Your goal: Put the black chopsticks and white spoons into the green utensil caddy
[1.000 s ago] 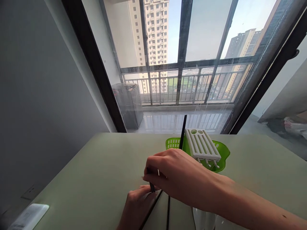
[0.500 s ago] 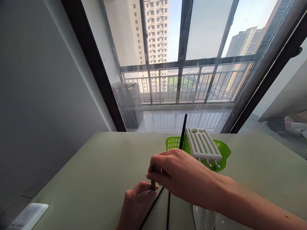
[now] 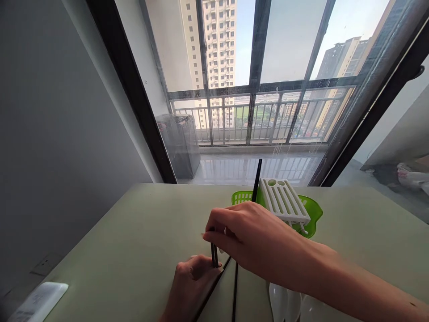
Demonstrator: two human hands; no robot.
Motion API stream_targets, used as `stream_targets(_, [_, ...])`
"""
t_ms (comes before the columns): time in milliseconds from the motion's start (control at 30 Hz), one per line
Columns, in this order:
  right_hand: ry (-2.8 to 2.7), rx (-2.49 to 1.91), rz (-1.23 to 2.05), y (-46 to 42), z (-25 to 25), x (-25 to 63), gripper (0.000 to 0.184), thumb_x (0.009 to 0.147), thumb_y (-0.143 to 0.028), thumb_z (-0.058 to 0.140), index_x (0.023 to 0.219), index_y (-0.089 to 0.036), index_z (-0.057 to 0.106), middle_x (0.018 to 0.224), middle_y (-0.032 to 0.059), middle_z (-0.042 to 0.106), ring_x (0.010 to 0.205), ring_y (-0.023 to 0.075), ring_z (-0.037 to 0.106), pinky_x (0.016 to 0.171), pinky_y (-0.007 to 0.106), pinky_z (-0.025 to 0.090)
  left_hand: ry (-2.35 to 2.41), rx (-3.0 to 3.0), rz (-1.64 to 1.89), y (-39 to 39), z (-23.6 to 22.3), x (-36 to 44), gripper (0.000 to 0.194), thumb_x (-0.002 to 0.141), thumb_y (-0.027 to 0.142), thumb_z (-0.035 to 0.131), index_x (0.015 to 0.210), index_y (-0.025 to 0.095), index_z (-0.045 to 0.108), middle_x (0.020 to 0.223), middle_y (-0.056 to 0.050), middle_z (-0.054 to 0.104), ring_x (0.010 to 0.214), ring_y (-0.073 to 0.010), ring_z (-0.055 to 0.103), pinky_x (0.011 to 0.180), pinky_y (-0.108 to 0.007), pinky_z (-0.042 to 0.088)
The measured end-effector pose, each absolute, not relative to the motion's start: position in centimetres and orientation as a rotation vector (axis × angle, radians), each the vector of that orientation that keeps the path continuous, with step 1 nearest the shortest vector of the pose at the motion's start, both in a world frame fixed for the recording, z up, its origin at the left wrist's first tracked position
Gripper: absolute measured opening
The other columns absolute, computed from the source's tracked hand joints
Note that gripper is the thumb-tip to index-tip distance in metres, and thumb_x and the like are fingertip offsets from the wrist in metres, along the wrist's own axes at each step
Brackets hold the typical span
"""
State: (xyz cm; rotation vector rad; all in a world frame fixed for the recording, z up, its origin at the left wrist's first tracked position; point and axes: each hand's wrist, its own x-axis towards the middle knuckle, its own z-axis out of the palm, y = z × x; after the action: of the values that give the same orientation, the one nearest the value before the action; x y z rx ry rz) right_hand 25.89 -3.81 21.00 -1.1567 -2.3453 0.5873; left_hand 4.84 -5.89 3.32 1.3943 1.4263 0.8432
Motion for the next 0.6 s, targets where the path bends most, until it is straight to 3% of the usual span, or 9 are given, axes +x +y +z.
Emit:
stream_targets(200, [-2.304,-1.182,0.639,-4.35,20.87,25.8,0.029,0.109,-0.038,0.053,0.086,-0.024,0.063,0.074,-0.0044,0.069,0.063,0.0108,0.059,0.058,0.024,0.04,1.337,1.454,0.862,-5.79,2.87,4.52,0.011,0.081,0.03,0.08,0.088,0.029,0.089,0.088,-0.002,0.083,0.093,-0.0275,0.075,0.088,-0.034,0.056])
stream_targets(400, [-2.273,-1.158,0.687,-4.48,20.76,25.88,0.028,0.109,-0.039,0.053,0.088,-0.024,0.063,0.08,-0.0027,0.072,0.069,0.0123,0.064,0.062,0.024,0.042,1.241,1.543,0.872,-5.57,3.18,4.36,0.021,0.084,0.022,0.079,0.095,0.038,0.089,0.091,0.003,0.085,0.095,-0.0246,0.073,0.095,-0.033,0.052])
stream_targets(600, [-2.237,-1.142,0.737,-4.63,20.6,26.03,0.027,0.108,-0.037,0.053,0.087,-0.024,0.063,0.081,-0.0034,0.072,0.072,0.0119,0.064,0.065,0.025,0.042,1.222,1.5,0.894,-5.51,3.11,4.33,0.021,0.082,0.021,0.08,0.093,0.036,0.089,0.093,0.002,0.086,0.098,-0.0251,0.072,0.095,-0.033,0.053])
